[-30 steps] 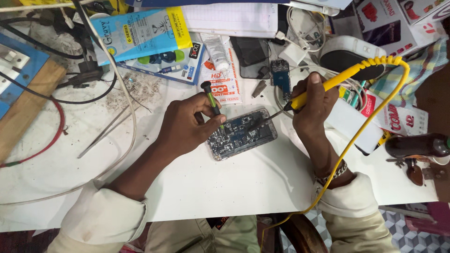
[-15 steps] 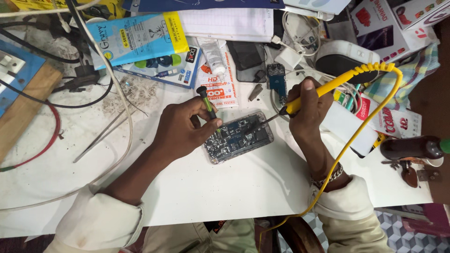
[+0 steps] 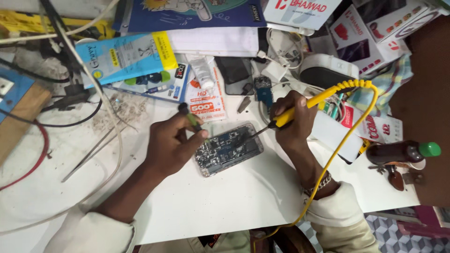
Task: The person uses a soldering iron and a green-handled tool to work on a small circuit board. They repeatedly apply heat and manipulate components on the board's surface.
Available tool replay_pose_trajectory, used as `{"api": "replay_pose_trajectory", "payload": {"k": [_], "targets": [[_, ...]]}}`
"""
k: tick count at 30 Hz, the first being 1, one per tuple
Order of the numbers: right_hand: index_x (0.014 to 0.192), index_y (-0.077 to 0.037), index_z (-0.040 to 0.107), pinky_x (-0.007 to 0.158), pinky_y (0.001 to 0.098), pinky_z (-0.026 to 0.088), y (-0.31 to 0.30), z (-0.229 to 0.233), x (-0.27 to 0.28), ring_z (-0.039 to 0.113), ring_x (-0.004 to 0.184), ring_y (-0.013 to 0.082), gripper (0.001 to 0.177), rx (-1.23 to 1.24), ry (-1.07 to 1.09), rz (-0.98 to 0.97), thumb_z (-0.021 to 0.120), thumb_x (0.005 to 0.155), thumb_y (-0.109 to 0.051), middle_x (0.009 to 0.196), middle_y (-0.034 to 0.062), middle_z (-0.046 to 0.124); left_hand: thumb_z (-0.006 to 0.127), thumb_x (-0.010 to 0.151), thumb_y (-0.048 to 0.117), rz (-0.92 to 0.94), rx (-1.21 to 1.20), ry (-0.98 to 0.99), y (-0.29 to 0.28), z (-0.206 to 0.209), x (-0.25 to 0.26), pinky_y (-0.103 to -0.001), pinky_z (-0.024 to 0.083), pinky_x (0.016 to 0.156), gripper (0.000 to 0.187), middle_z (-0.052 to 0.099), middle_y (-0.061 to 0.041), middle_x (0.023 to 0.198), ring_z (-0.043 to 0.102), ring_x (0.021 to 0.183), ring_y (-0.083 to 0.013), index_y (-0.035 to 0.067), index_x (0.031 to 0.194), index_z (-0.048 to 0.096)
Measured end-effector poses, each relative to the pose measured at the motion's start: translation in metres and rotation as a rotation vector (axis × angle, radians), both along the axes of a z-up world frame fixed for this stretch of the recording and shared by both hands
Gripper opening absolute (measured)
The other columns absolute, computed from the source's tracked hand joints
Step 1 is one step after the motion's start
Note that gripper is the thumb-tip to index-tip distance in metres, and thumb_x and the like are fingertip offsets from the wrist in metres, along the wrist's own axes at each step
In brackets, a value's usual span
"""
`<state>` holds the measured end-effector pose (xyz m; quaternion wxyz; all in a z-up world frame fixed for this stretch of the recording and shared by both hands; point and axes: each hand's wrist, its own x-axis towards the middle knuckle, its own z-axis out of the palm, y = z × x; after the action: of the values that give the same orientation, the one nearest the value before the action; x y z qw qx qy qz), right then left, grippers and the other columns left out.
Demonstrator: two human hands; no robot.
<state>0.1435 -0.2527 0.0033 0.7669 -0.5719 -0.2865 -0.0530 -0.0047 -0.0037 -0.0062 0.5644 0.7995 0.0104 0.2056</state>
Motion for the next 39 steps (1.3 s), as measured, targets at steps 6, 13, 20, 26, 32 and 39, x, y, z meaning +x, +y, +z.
{"api": "replay_pose_trajectory", "payload": {"k": [6, 13, 20, 26, 32, 39], "targets": [[0.078, -0.007, 0.048, 0.045, 0.0328, 0.030, -0.003, 0.006, 0.011, 0.033, 0.041, 0.0167, 0.064, 0.192, 0.294, 0.204, 0.037, 0.111, -0.061, 0.056, 0.0043, 0.038, 0.074, 0.095, 0.012, 0.017, -0.236, -0.177, 0.006, -0.012, -0.006, -0.019, 0.039, 0.058, 0.018, 0.066, 0.002, 0.075, 0.052, 0.063, 0.0012, 0.000, 0.107, 0.067], [0.084, -0.009, 0.051, 0.041, 0.0295, 0.027, -0.005, 0.014, 0.021, 0.032, 0.042, 0.0134, 0.065, 0.352, 0.659, 0.293, 0.032, 0.111, -0.064, 0.057, 0.0021, 0.041, 0.070, 0.098, 0.005, -0.119, -0.753, -0.124, 0.003, -0.016, 0.000, -0.022, 0.048, 0.064, 0.029, 0.071, -0.010, 0.094, 0.060, 0.070, -0.0053, -0.001, 0.125, 0.060], [0.099, -0.011, 0.058, 0.043, 0.0307, 0.031, -0.002, 0.009, 0.016, 0.036, 0.040, 0.0150, 0.065, 0.216, 0.615, 0.355, 0.031, 0.103, -0.070, 0.053, 0.0049, 0.043, 0.065, 0.093, -0.002, -0.318, -1.230, 0.075, 0.026, -0.027, 0.010, -0.028, 0.054, 0.060, 0.031, 0.072, -0.024, 0.121, 0.072, 0.073, -0.0183, 0.002, 0.124, 0.058], [0.095, -0.011, 0.057, 0.042, 0.0321, 0.032, -0.007, 0.011, 0.015, 0.039, 0.039, 0.0173, 0.066, 0.351, 0.628, 0.240, 0.032, 0.104, -0.071, 0.053, 0.0043, 0.045, 0.061, 0.099, 0.007, -0.407, -1.310, 0.041, 0.029, -0.036, 0.009, -0.033, 0.058, 0.062, 0.025, 0.072, -0.023, 0.119, 0.076, 0.075, -0.0246, 0.002, 0.123, 0.060], [0.091, -0.011, 0.056, 0.043, 0.0314, 0.031, -0.003, 0.012, 0.015, 0.037, 0.039, 0.0164, 0.065, 0.391, 0.682, 0.258, 0.032, 0.103, -0.071, 0.053, 0.0045, 0.046, 0.058, 0.105, 0.015, -0.451, -1.340, 0.017, 0.034, -0.051, 0.009, -0.032, 0.051, 0.059, 0.020, 0.073, -0.024, 0.108, 0.067, 0.062, -0.0196, 0.000, 0.118, 0.060], [0.091, -0.011, 0.056, 0.043, 0.0314, 0.030, -0.004, 0.013, 0.017, 0.037, 0.038, 0.0159, 0.065, 0.400, 0.663, 0.249, 0.030, 0.104, -0.070, 0.051, 0.0042, 0.045, 0.059, 0.104, 0.024, -0.425, -1.347, 0.018, 0.038, -0.063, 0.010, -0.030, 0.044, 0.054, 0.024, 0.073, -0.024, 0.092, 0.058, 0.052, -0.0177, 0.002, 0.115, 0.061]]}}
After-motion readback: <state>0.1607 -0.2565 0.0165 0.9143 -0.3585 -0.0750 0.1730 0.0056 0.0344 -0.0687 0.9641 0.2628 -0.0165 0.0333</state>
